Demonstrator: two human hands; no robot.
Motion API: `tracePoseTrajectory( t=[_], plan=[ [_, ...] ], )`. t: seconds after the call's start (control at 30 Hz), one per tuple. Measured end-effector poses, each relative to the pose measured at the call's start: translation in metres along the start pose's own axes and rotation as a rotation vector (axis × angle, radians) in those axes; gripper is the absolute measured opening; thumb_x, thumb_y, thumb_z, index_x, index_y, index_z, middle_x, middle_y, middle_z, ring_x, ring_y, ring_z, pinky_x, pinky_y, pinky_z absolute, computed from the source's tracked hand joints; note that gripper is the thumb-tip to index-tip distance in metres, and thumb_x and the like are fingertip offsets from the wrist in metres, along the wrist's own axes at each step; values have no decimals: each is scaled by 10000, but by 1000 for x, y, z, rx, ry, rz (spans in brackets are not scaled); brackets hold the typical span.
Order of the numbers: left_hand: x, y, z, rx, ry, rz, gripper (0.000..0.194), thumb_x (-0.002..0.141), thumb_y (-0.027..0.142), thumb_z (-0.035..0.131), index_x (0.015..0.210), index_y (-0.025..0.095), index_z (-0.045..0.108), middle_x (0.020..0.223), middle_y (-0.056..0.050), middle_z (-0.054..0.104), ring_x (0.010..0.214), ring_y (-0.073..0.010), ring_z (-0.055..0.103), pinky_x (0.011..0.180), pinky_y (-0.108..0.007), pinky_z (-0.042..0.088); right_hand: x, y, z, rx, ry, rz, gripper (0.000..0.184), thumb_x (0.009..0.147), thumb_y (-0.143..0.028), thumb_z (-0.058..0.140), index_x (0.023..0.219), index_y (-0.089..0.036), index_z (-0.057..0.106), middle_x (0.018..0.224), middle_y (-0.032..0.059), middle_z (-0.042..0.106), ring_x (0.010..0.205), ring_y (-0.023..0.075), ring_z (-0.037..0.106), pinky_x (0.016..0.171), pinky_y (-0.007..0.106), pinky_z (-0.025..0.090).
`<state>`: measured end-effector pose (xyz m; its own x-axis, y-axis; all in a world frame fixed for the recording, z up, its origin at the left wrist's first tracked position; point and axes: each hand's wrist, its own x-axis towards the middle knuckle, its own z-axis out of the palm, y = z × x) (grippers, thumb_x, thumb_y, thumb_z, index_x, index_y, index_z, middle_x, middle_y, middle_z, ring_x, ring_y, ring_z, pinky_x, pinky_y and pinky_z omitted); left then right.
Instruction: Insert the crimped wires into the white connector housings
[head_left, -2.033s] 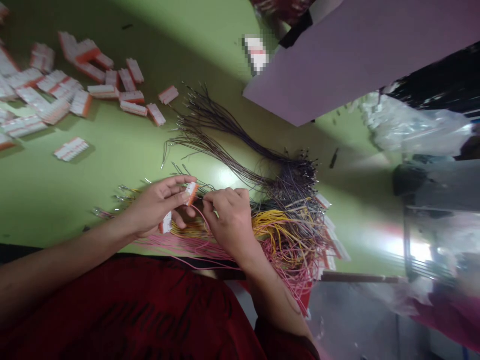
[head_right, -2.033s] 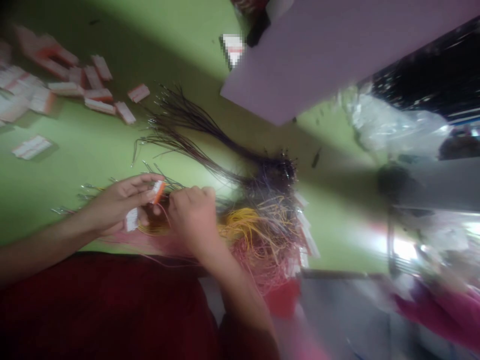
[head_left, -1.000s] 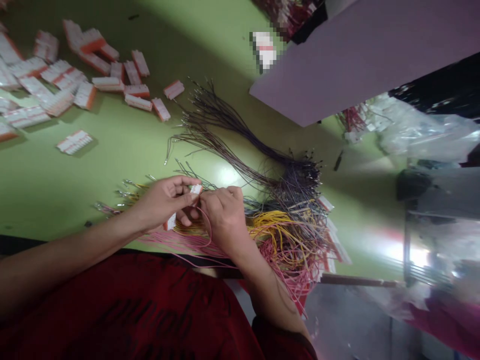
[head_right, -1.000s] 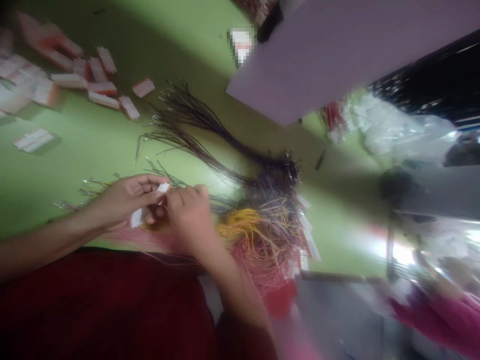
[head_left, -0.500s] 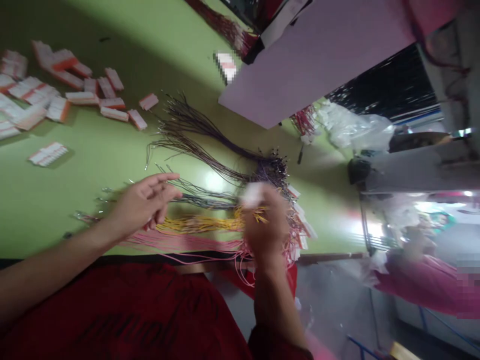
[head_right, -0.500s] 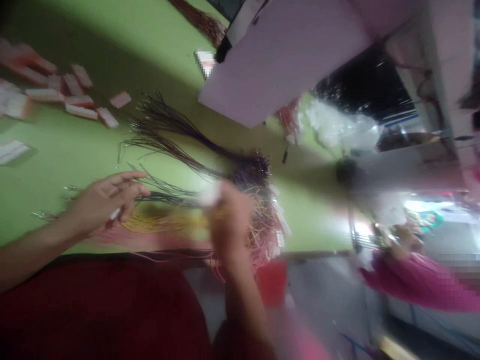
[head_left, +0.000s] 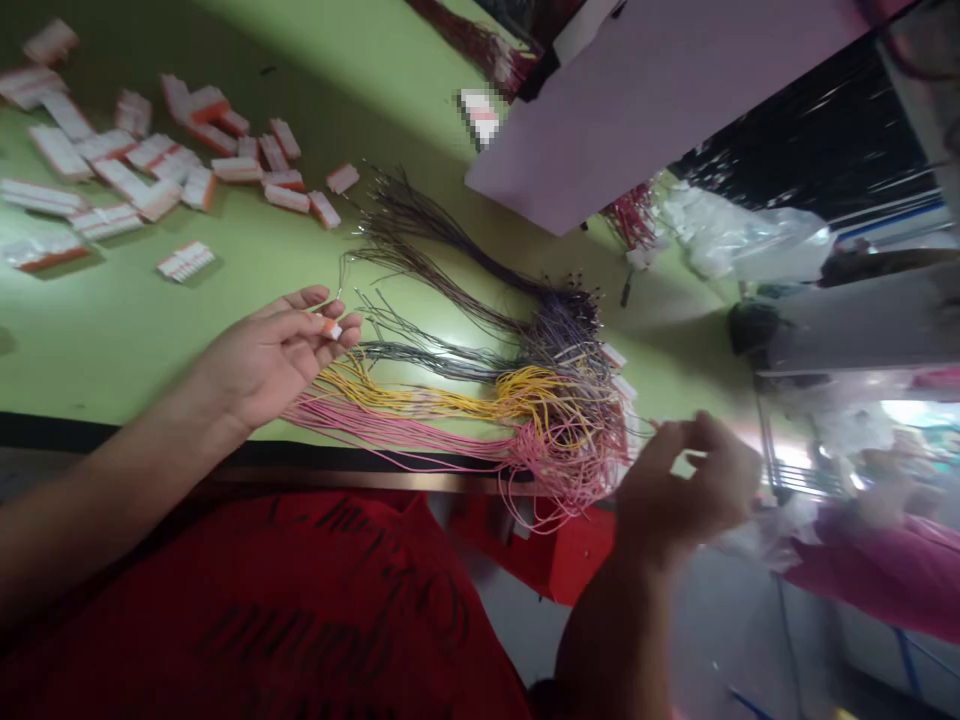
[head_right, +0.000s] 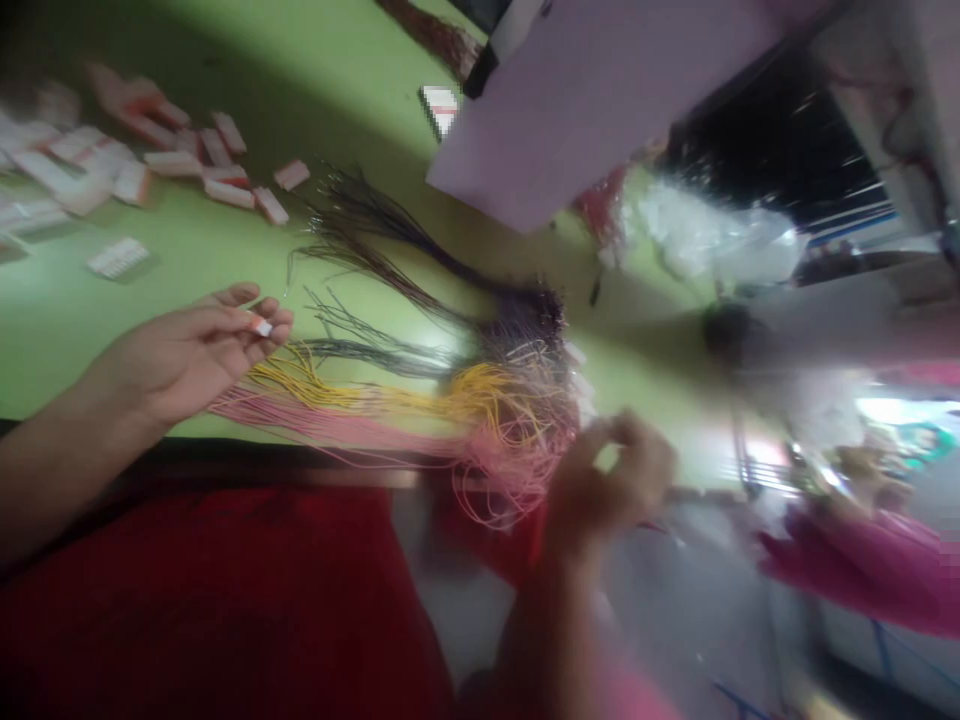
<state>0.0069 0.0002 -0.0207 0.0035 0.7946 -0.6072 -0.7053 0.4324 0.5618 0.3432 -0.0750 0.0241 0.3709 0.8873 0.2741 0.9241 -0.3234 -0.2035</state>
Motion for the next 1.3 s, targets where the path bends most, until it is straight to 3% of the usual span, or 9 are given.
tracePoseTrajectory(
  t=[0.13,0.27,0.47,0.6,0.73,0.83,0.97,1.1,1.3],
  plan=[
    [-3,-2,-6,8,2,24,243,700,-63,547,700,171,610,787,-12,621,860,-137,676,909,-254,568,-61,-65,38,170,-267,-518,120,941,-285,573,908,-269,687,867,67,671,825,232,563,778,388,432],
    [-4,2,-14,2,-23,10,210,679,-44,558,673,161,604,807,-17,607,876,-146,678,956,-284,556,-78,-93,80,181,-364,-887,184,940,-86,510,910,-179,666,914,94,699,814,214,542,732,355,401],
    [-5,1,-23,15,-83,6,344,572,-96,485,755,160,622,884,-18,671,948,-178,712,969,-339,569,-54,-73,30,526,-626,-804,151,910,-78,528,891,-218,581,771,15,648,713,163,575,669,301,456],
    [-12,-9,-16,45,-192,-105,375,590,-102,507,814,176,621,955,-18,704,939,-192,736,934,-367,593,-58,-101,-6,632,-800,-887,91,951,-140,574,988,-220,593,855,27,687,763,148,609,701,279,492],
    [-17,-13,-14,124,-286,-151,299,642,-56,578,823,179,623,1029,-43,718,988,-230,739,924,-374,596,-63,-138,17,594,-944,-951,126,1005,-188,517,1025,-188,642,936,48,729,842,140,660,774,260,514],
    [-16,-7,-20,152,-307,-105,277,662,-21,588,853,172,644,1046,-63,725,1013,-254,738,943,-401,589,-50,-129,36,392,-944,-813,188,958,-82,527,910,-202,664,830,14,719,707,127,643,656,242,476],
    [-13,-3,-24,117,-273,-33,210,707,-11,584,814,162,635,1005,-60,741,978,-229,751,967,-387,577,-23,-102,5,310,-898,-677,248,936,-88,552,736,-217,621,652,-22,636,558,114,565,540,240,413],
    [-12,-13,-19,181,-265,2,168,811,41,628,875,188,577,958,-54,771,870,-192,765,836,-323,608,-26,-114,-24,668,-1043,-791,79,967,-209,593,975,-221,670,828,20,730,719,127,664,651,239,504],
    [-12,-12,-19,252,-218,142,165,764,60,694,882,168,653,985,-58,780,662,-100,679,624,-210,551,-41,-122,30,393,-908,-716,210,965,-124,558,1040,-231,723,866,19,749,750,147,677,687,260,494]
  ],
)
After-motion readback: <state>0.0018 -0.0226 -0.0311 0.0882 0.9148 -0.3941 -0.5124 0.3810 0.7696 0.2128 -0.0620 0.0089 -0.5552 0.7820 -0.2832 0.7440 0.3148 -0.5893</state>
